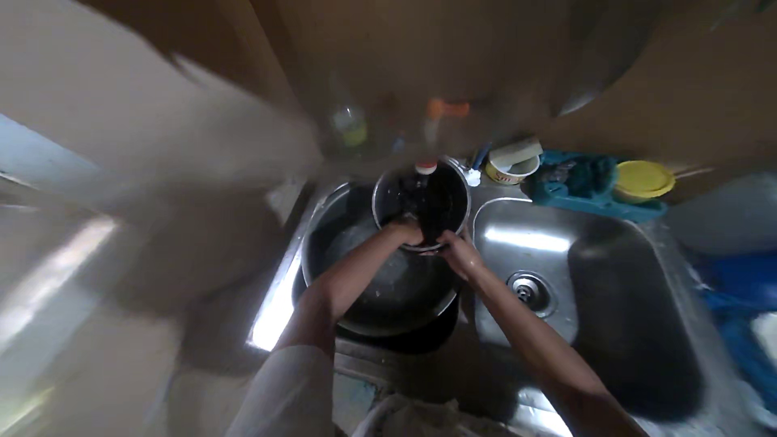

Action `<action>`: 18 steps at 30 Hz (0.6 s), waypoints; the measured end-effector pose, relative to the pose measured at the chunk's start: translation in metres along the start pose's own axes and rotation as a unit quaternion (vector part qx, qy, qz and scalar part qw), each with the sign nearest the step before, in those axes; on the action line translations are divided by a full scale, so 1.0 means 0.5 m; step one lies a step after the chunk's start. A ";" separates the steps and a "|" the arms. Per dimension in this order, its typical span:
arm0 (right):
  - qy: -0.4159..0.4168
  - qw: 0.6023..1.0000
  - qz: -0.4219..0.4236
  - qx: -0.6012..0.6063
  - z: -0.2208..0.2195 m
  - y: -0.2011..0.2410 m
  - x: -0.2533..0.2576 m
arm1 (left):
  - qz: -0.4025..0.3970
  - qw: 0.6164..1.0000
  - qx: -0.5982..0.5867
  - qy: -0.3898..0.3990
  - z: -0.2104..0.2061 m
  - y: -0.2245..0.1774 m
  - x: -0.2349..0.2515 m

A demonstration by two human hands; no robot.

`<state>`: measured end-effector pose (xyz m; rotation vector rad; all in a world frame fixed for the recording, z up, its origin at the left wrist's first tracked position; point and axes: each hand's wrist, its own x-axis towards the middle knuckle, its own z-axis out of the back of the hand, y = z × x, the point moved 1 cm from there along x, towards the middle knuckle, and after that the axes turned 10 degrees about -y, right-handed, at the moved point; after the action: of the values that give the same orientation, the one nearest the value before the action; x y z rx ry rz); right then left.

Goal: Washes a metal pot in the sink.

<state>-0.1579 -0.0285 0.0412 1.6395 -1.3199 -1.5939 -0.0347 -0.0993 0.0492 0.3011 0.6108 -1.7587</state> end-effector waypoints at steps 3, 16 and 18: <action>0.023 0.999 -0.041 0.013 -0.008 -0.008 -0.018 | 0.038 0.979 0.117 -0.161 0.019 0.025 0.051; 0.066 0.996 -0.055 -0.002 0.039 0.026 -0.007 | -0.075 0.987 0.140 -0.031 0.026 0.024 -0.009; 0.085 0.991 -0.103 -0.006 0.027 0.043 -0.016 | -0.071 0.944 0.297 -0.125 0.070 0.049 0.002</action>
<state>-0.1755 -0.0266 0.0612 1.9090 -1.0826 -1.5310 -0.0078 -0.1235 0.0716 0.4451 -0.1002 -2.0553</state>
